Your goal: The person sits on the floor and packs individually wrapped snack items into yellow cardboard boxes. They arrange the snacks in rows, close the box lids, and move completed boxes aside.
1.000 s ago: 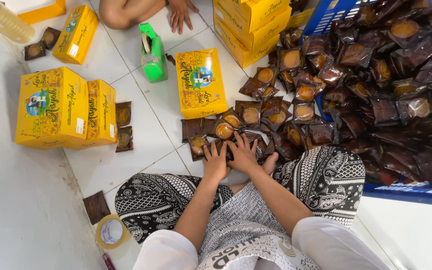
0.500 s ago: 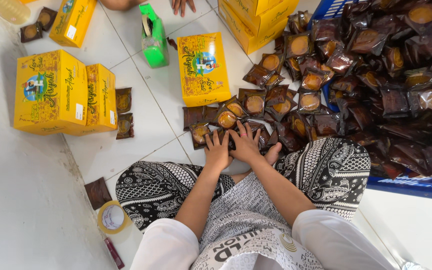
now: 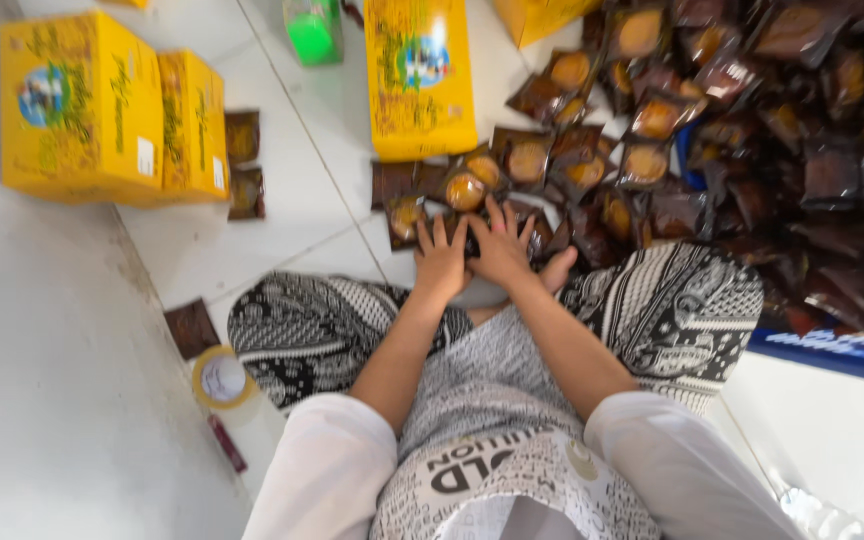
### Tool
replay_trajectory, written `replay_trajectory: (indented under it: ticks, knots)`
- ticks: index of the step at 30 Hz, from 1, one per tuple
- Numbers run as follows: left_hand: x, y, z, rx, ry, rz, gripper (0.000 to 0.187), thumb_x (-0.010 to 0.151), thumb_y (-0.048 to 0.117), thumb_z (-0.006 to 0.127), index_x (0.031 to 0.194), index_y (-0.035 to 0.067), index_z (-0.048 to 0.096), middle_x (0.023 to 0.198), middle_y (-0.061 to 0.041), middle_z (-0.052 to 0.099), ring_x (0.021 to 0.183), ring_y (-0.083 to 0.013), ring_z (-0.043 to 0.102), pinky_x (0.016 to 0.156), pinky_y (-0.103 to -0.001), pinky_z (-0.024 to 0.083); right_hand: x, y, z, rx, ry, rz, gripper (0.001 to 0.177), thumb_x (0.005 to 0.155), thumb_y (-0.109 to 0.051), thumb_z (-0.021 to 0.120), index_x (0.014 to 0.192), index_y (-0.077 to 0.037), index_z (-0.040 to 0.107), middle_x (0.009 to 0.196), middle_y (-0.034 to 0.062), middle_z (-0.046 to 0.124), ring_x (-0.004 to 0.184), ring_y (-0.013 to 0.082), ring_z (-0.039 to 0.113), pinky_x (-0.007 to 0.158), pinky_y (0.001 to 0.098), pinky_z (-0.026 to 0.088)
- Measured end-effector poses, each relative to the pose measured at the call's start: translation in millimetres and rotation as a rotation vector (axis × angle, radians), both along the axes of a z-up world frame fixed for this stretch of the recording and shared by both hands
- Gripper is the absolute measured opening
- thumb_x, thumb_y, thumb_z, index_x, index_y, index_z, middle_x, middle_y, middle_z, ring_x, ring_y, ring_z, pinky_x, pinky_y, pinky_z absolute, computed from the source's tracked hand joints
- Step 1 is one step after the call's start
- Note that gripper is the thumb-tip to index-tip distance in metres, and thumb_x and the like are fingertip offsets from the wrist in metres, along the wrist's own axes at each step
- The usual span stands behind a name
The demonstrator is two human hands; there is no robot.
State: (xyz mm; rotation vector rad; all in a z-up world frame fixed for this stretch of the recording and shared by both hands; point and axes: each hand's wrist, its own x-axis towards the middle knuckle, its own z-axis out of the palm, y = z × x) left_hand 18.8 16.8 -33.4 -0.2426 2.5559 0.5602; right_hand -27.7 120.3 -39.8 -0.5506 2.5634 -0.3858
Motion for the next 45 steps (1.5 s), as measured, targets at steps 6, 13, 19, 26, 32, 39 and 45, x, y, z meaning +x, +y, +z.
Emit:
replay_trajectory:
  ticks: [6,13,19,26,32,39,45]
  knots:
    - [5.7,1.4,-4.4,-0.005,0.012,-0.002,0.085,0.075,0.017,0.064,0.142,0.016,0.012,0.143,-0.024,0.002,0.129,-0.0499,-0.001,0.097,-0.057,0.026,8.1,1.0,5.1,-0.048,-0.008,-0.021,0.066,0.070,-0.019,0.063,0.131,-0.016,0.037,0.145,0.0108,0.006,0.133,0.0369,0.003,0.100,0.0648,-0.004]
    - [0.2,1.3,-7.1,-0.030,-0.009,-0.009,0.086,0.076,0.017,0.064,0.142,0.017,0.010,0.143,-0.023,0.001,0.129,-0.0490,-0.002,0.098,-0.056,0.025,5.1,2.8,0.4,-0.097,0.003,-0.023,0.065,0.071,-0.019,0.060,0.131,-0.014,0.037,0.145,0.0115,0.006,0.132,0.0378,0.000,0.099,0.0641,-0.008]
    - [0.2,0.2,-6.0,0.007,-0.037,-0.019,0.082,0.079,0.014,0.060,0.143,0.017,0.008,0.143,-0.024,0.002,0.129,-0.0498,-0.002,0.098,-0.057,0.025,4.1,-0.7,9.6,-0.016,-0.055,0.031,0.073,0.069,-0.026,0.060,0.135,-0.013,0.030,0.146,0.0126,-0.001,0.132,0.0402,-0.004,0.098,0.0663,-0.010]
    - [-9.6,-8.7,1.2,0.062,-0.062,0.026,0.086,0.074,0.044,0.066,0.141,0.022,0.017,0.144,-0.019,0.005,0.130,-0.0472,-0.001,0.098,-0.062,0.018,-11.5,-7.0,105.4,-0.870,-0.023,-0.375,0.067,0.082,-0.010,0.057,0.135,0.004,0.019,0.135,0.0353,0.016,0.125,0.0534,0.014,0.099,0.0663,0.009]
    - [-11.1,-8.5,-10.0,0.067,0.052,0.019,0.078,0.078,0.053,0.055,0.139,0.022,0.018,0.145,-0.013,-0.002,0.132,-0.0393,-0.006,0.099,-0.065,0.006,-62.5,-26.1,165.9,-2.115,-0.353,-0.515,0.118,0.070,-0.035,0.077,0.135,-0.036,-0.021,0.150,0.0121,-0.007,0.135,0.0474,0.009,0.108,0.0600,0.020]
    - [-0.6,-15.1,-1.7,0.219,0.072,0.077,0.064,0.083,0.042,0.053,0.136,0.019,0.025,0.144,-0.014,-0.003,0.132,-0.0376,-0.007,0.099,-0.063,0.013,-77.9,-53.4,205.4,-2.095,-0.270,-0.491,0.067,0.077,-0.032,0.059,0.128,-0.028,0.016,0.118,0.0128,0.042,0.091,0.0296,0.042,0.070,0.0487,0.036]
    - [-5.8,-16.8,-12.4,0.298,0.364,0.207,0.051,0.085,0.045,0.050,0.127,0.017,0.038,0.135,-0.018,0.022,0.129,-0.0370,0.014,0.101,-0.055,0.020,-55.3,-31.8,212.8,-2.123,-0.308,-0.925,0.080,0.079,-0.016,0.055,0.134,-0.033,-0.001,0.130,0.0204,0.029,0.099,0.0387,0.040,0.077,0.0571,0.026]
